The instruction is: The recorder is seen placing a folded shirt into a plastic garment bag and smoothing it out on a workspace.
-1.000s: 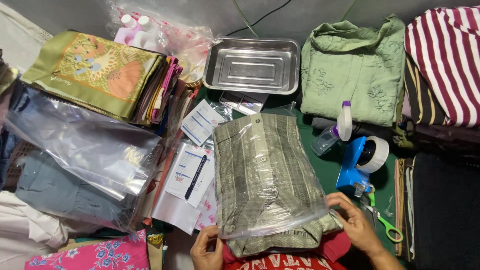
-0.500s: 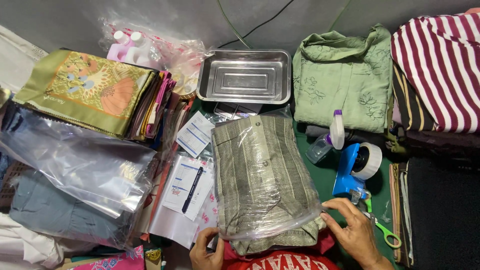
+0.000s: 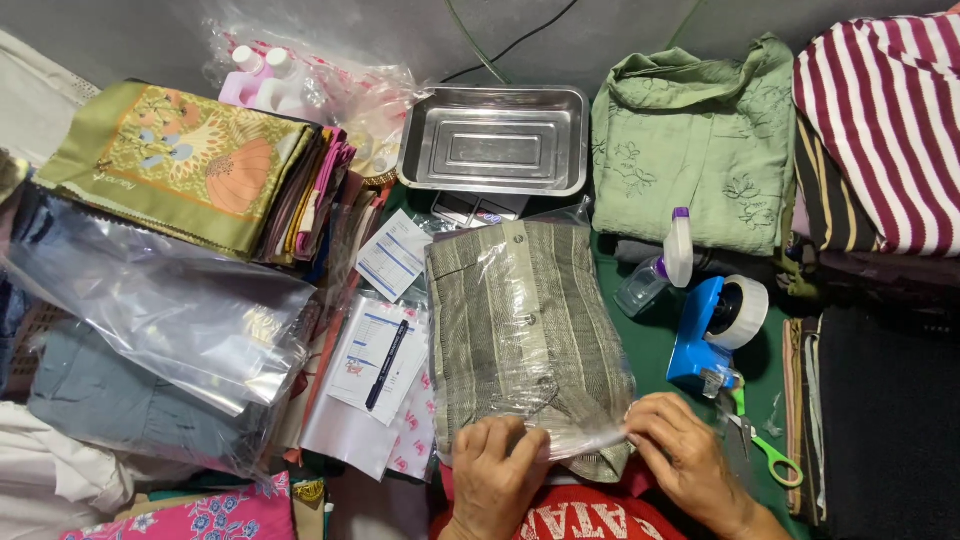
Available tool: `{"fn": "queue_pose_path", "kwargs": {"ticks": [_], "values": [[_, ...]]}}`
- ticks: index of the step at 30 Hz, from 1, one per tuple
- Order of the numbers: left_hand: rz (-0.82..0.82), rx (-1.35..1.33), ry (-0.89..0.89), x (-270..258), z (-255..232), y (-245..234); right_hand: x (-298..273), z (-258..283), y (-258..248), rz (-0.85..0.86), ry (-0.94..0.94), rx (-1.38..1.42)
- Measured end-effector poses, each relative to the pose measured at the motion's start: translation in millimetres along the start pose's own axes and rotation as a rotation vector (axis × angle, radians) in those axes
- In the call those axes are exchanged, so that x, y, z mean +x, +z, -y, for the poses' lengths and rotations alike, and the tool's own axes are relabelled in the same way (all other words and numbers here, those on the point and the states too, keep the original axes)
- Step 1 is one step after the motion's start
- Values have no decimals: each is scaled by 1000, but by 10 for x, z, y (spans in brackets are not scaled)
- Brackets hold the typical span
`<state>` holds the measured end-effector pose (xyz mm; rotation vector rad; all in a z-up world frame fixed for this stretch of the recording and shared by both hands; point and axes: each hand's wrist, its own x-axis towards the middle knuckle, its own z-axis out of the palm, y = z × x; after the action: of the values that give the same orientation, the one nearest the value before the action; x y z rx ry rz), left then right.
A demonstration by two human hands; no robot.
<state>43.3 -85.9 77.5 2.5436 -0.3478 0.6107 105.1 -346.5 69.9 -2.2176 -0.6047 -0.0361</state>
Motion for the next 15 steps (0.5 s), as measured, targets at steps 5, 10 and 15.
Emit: {"fn": "queue_pose_path", "kwargs": {"ticks": [5, 10, 15], "values": [[74, -3, -25, -101, -12, 31, -206, 39, -70, 197, -75, 84], [-36, -1, 62, -95, -31, -49, -189, 148, -14, 245, 11, 21], [207, -78, 32, -523, 89, 184, -292, 59, 139, 203, 63, -144]]}}
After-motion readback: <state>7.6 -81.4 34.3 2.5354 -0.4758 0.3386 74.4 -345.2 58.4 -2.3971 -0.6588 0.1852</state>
